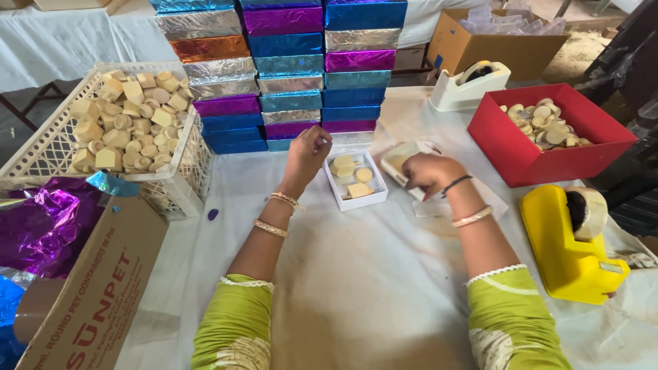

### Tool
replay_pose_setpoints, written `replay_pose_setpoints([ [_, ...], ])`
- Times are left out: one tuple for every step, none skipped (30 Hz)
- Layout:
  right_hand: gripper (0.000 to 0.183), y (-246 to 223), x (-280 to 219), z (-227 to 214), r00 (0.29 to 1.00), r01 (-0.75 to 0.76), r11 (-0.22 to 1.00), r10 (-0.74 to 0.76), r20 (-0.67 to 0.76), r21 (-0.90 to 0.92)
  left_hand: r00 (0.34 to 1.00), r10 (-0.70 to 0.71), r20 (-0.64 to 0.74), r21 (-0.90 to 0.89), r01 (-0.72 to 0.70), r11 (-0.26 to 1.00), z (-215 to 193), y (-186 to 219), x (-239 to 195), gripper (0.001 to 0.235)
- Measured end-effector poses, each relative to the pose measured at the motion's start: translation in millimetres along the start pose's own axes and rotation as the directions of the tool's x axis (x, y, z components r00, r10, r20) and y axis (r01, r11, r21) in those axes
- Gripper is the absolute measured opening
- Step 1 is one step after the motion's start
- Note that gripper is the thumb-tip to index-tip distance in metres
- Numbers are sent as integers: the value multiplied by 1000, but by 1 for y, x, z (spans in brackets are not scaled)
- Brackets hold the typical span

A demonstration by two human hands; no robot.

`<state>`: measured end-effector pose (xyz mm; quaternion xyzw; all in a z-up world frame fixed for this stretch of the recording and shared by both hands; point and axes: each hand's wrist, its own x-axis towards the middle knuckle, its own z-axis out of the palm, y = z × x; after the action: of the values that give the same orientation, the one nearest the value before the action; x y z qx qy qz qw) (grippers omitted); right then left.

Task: Packing small cylindrical items into a white box and wrapping boxes with decorative foil.

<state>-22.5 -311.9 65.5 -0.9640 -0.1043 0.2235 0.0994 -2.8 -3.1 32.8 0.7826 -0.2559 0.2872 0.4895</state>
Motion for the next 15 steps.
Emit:
replay_pose_setpoints([
  [23, 1, -9, -8, 999, -19, 993, 24, -45, 112, 998, -70, -1, -55, 70, 996, -2, 6, 1, 14],
  [22, 2, -17, -15, 995, -32, 974, 53, -88, 224, 990, -140, 2, -110, 139, 984, -4, 12, 3, 12],
  [22, 3, -29, -26, 995, -33, 974, 53, -86, 223, 990, -142, 2, -110, 141, 984, -2, 8, 3, 12],
  [21, 5, -41, -36, 980, 84, 985, -55, -191, 148, 977, -213, 25, -196, 214, 957, 1, 3, 3, 12],
  [20, 7, -53, -46, 944, 191, 980, -166, -285, 62, 958, -281, 56, -278, 285, 917, 3, -1, 3, 13],
  [20, 10, -58, -49, 945, 190, 980, -165, -283, 62, 957, -284, 57, -279, 288, 916, 4, -4, 2, 13],
  [22, 12, -63, -52, 915, 334, 915, -258, -310, 225, 957, -280, 78, -360, 289, 887, 4, -6, 2, 21],
  [23, 15, -68, -56, 872, 463, 803, -338, -353, 375, 956, -276, 98, -437, 290, 851, 4, -8, 2, 29],
  [23, 13, -65, -54, 872, 463, 804, -338, -353, 374, 956, -275, 98, -438, 290, 851, 1, -2, 3, 29],
  [24, 12, -63, -52, 815, 578, 604, -405, -414, 548, 951, -274, 143, -532, 308, 789, -1, 5, 4, 40],
  [25, 10, -60, -50, 750, 649, 352, -445, -489, 675, 945, -268, 190, -616, 327, 717, -3, 11, 4, 51],
  [25, 3, -53, -45, 750, 649, 352, -444, -490, 675, 944, -267, 192, -615, 328, 717, -7, 21, 3, 51],
  [25, -5, -45, -40, 765, 622, 261, -408, -499, 739, 937, -270, 223, -673, 348, 653, -10, 30, 4, 58],
  [26, -12, -38, -36, 780, 590, 164, -371, -504, 791, 929, -270, 254, -724, 368, 583, -14, 39, 4, 65],
  [26, -16, -28, -31, 779, 591, 163, -369, -506, 790, 929, -269, 256, -723, 368, 584, -13, 37, 5, 65],
])
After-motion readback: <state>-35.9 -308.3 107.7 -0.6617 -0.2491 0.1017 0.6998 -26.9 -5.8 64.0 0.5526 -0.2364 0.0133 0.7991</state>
